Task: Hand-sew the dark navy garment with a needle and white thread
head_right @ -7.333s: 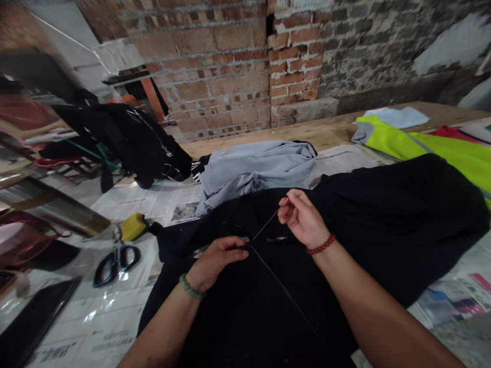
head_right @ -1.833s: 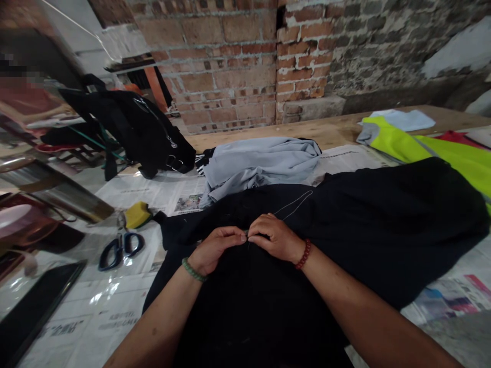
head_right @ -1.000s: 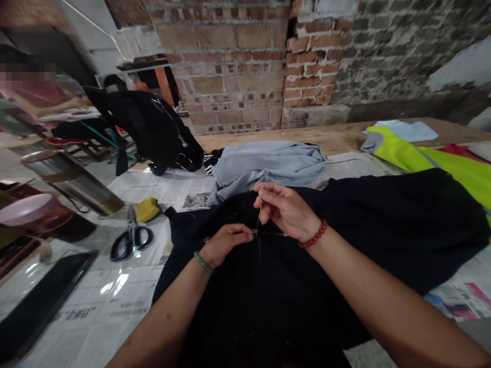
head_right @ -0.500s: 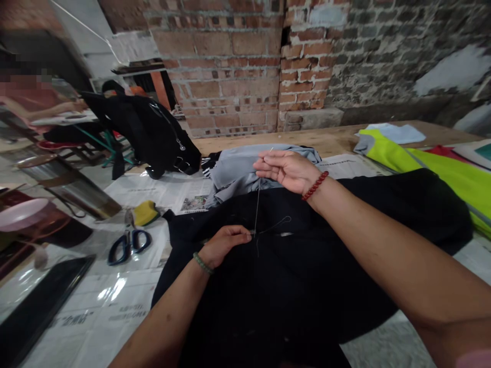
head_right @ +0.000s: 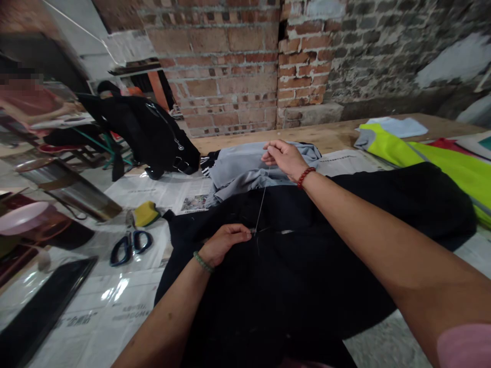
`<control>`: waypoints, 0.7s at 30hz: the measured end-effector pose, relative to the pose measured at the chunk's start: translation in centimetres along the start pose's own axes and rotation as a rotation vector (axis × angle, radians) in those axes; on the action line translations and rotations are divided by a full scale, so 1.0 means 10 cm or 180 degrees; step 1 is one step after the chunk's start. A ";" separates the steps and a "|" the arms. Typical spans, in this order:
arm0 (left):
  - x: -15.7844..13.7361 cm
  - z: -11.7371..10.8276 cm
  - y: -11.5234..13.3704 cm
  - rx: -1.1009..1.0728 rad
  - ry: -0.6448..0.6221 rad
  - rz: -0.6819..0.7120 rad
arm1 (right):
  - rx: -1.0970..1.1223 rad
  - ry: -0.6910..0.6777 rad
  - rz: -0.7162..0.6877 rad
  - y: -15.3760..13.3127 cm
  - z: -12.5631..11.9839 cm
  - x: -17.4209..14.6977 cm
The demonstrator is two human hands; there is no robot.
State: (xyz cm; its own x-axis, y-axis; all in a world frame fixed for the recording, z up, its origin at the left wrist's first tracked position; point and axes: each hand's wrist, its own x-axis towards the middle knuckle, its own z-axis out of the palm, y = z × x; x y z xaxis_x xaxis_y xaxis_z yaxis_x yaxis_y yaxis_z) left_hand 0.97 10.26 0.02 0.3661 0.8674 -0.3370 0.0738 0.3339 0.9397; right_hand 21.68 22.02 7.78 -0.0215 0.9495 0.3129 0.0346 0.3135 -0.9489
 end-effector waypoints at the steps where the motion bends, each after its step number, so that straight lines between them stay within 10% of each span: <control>1: 0.00 0.00 0.00 -0.0002 -0.0003 0.0002 | -0.0455 -0.0003 -0.0337 0.00 -0.02 0.00; 9: 0.00 -0.01 0.00 0.0014 0.0050 -0.0028 | -0.3147 -0.0522 -0.2279 0.01 -0.24 0.10; 21: 0.00 -0.03 0.01 0.0065 -0.0107 -0.0008 | -0.4574 -0.0210 -0.2315 0.07 -0.69 0.29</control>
State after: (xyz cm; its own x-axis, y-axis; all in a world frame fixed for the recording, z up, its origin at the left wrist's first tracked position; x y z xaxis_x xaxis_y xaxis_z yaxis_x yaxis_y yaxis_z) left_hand 0.70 10.37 0.07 0.3968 0.8536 -0.3376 0.0937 0.3282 0.9400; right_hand 28.51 25.08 8.30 -0.4904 0.6128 0.6196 0.8589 0.4601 0.2248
